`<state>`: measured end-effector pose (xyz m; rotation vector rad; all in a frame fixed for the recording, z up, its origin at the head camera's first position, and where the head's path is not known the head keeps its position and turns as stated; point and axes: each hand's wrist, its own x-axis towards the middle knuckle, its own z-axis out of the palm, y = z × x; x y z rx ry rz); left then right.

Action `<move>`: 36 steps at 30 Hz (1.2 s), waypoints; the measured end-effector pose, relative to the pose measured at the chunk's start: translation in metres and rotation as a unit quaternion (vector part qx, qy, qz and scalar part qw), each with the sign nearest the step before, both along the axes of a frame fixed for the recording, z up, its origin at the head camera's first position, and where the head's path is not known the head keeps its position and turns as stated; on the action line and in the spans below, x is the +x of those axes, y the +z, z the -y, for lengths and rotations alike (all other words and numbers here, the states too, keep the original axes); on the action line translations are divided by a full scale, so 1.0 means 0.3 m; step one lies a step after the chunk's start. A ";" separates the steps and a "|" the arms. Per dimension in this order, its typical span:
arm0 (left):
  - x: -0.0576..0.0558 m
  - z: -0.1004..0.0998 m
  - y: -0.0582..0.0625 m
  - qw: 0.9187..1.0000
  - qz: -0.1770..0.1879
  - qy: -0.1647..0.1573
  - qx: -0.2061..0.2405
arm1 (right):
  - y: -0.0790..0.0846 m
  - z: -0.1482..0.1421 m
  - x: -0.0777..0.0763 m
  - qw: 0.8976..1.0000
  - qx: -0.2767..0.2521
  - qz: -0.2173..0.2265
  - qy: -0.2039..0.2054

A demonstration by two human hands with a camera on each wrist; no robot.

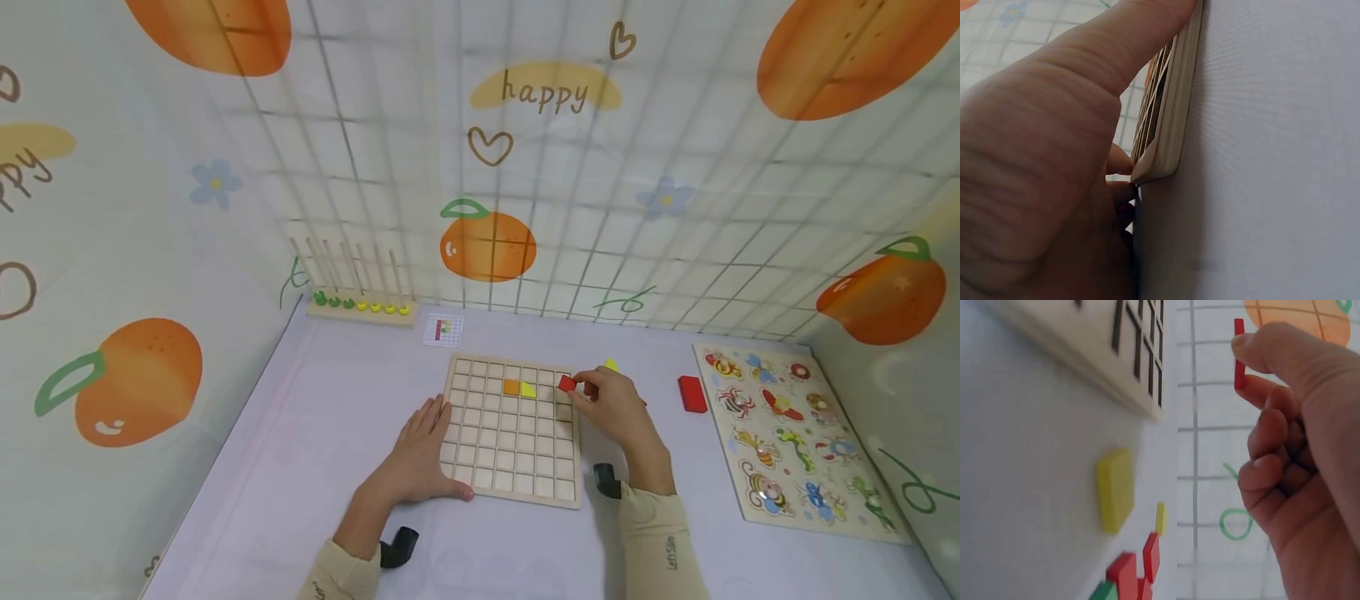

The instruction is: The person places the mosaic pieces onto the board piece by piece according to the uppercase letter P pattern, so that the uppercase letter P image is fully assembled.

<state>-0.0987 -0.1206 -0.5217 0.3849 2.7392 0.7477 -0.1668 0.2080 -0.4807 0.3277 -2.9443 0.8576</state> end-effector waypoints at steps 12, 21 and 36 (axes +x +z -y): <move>0.004 -0.001 0.006 1.000 0.003 0.001 0.001 | 0.012 0.102 -0.044 0.998 -0.012 0.008 0.065; 0.002 0.000 0.004 1.000 -0.001 -0.002 0.006 | 0.015 0.167 -0.061 0.996 -0.007 0.018 0.090; 0.000 0.000 0.006 1.000 -0.003 -0.006 -0.002 | -0.008 0.228 -0.087 0.992 0.015 0.004 0.122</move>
